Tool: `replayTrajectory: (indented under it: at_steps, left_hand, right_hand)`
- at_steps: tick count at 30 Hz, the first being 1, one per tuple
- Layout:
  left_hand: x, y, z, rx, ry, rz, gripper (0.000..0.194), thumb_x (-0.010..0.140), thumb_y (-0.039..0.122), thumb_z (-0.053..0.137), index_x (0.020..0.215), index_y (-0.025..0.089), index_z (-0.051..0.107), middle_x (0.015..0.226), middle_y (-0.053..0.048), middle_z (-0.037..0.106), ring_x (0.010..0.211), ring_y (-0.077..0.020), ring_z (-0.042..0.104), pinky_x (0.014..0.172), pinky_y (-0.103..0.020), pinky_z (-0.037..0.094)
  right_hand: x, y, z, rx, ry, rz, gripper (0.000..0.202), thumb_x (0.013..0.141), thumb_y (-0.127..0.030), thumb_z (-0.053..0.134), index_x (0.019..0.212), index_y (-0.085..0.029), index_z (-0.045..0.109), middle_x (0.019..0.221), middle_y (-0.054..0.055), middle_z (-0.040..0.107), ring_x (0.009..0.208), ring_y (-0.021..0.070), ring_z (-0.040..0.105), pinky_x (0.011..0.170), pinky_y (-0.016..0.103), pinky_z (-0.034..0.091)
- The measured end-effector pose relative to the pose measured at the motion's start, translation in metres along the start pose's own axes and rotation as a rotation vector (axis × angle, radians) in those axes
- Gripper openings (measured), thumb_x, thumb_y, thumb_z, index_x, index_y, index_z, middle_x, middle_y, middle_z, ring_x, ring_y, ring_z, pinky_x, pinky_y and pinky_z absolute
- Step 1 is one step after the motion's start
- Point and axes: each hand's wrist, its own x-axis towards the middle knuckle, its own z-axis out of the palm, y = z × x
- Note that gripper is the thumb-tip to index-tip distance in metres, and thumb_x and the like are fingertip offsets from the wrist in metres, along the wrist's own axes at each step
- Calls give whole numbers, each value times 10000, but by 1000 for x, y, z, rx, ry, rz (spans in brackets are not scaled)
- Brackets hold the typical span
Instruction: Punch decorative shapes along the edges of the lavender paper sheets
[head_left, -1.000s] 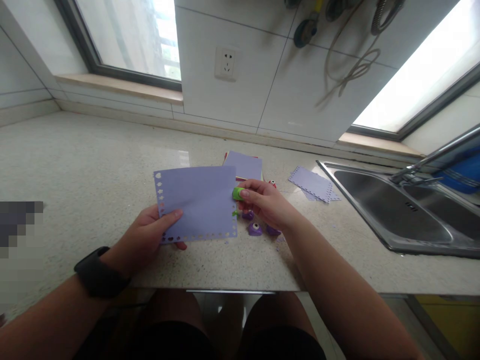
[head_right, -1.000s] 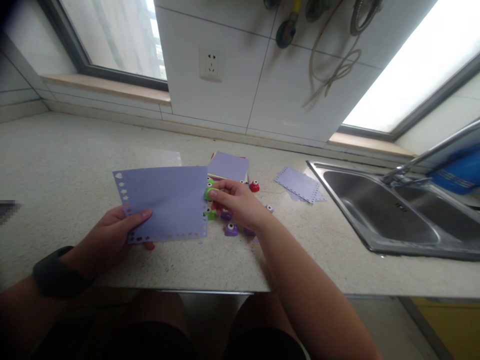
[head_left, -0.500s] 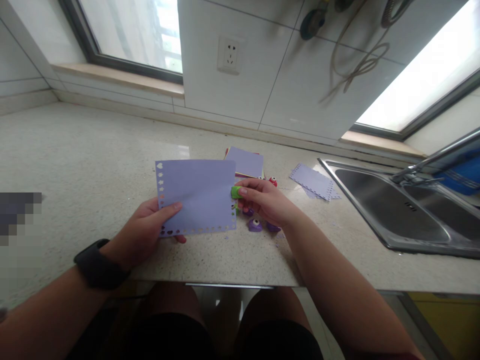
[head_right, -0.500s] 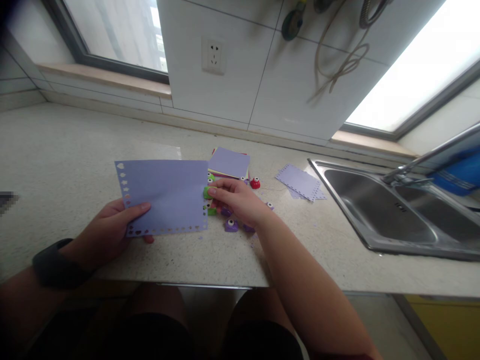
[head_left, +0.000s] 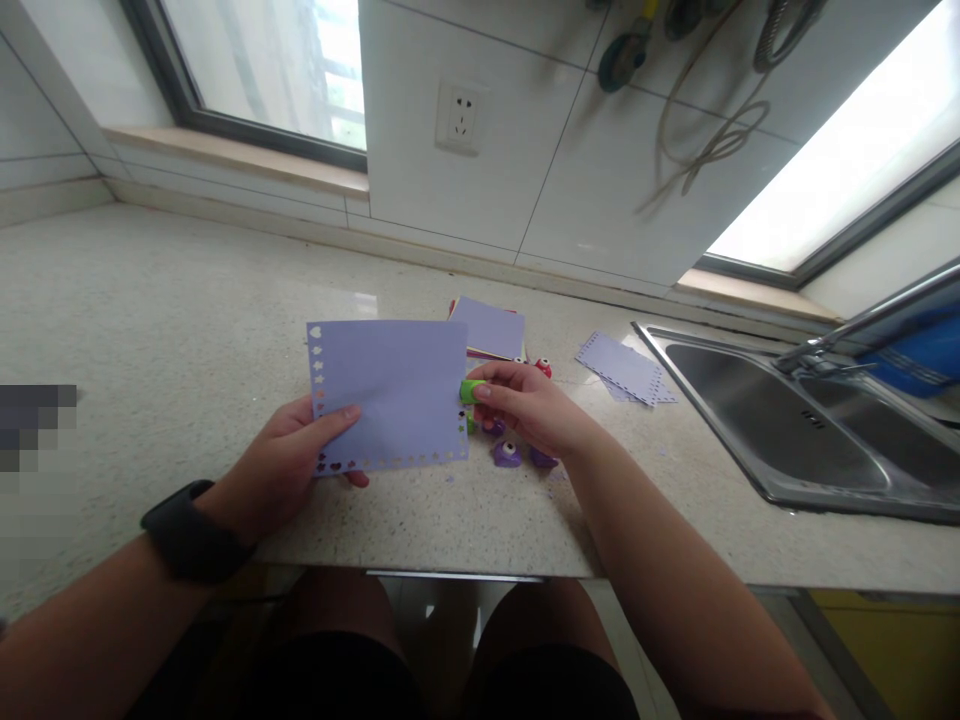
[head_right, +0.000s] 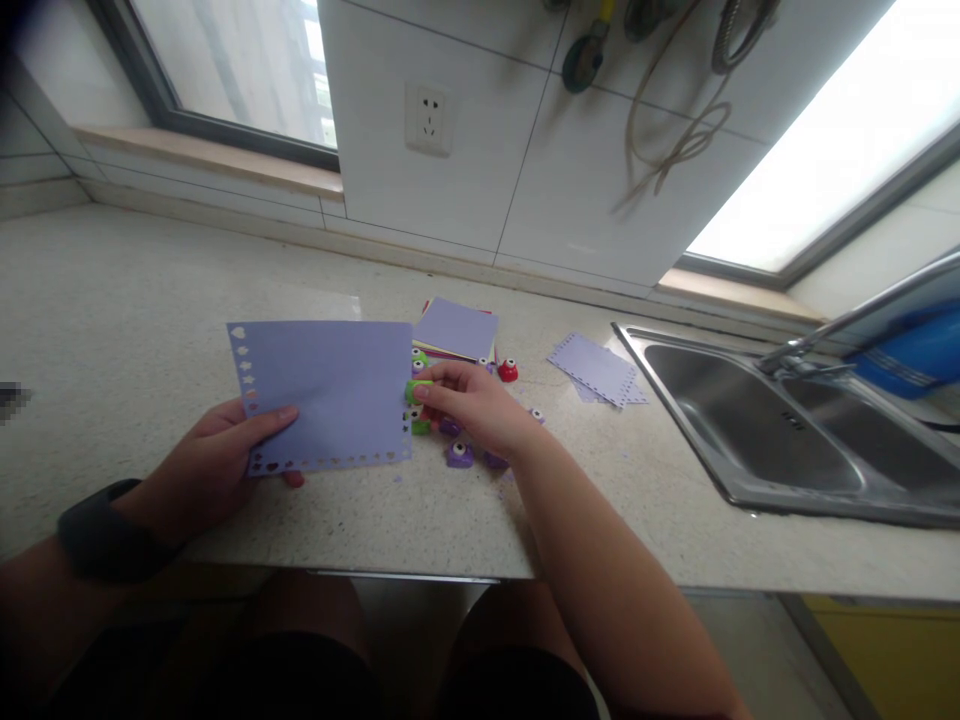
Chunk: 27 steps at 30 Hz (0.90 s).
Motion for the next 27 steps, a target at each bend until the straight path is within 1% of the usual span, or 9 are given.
replayTrajectory:
  at_steps: [3,11,18,24,27]
  left_hand:
    - [0,0,0,-9,-6,-1,326,778,361,803,1060,205,758,1092,-102,757,629,-197,656,440,-308,594]
    - [0,-2,-1,-17,2,1,297,788,359,806,1051,228,766,1074,-77,756,627,-190,654,427,-306,600]
    - [2,-5,-3,-4,-26,-3,390,808,371,797,1150,191,742,1080,-89,753,639,-180,662,436,-294,617]
    - [0,-4,-1,7,-45,3,432,793,396,808,1155,168,745,1066,-107,752,671,-193,667,456,-296,631]
    - [0,-4,-1,9,-44,-1,439,783,403,814,1142,160,748,1041,-109,755,656,-195,663,455,-304,633]
  right_hand:
    - [0,0,0,-4,2,0,295,792,-403,834,958,-188,717,789,17,687,662,129,634,569,263,480]
    - [0,0,0,-3,7,-4,290,788,-391,842,956,-192,715,773,9,686,653,125,630,566,261,475]
    - [1,1,2,12,2,10,307,764,-399,858,947,-201,710,788,5,689,655,122,628,561,258,470]
    - [1,0,5,65,-19,21,288,749,-362,869,911,-206,689,784,-5,683,648,114,614,563,253,471]
    - [0,-1,7,80,-16,21,294,739,-355,875,893,-205,674,769,-10,677,637,113,604,552,251,459]
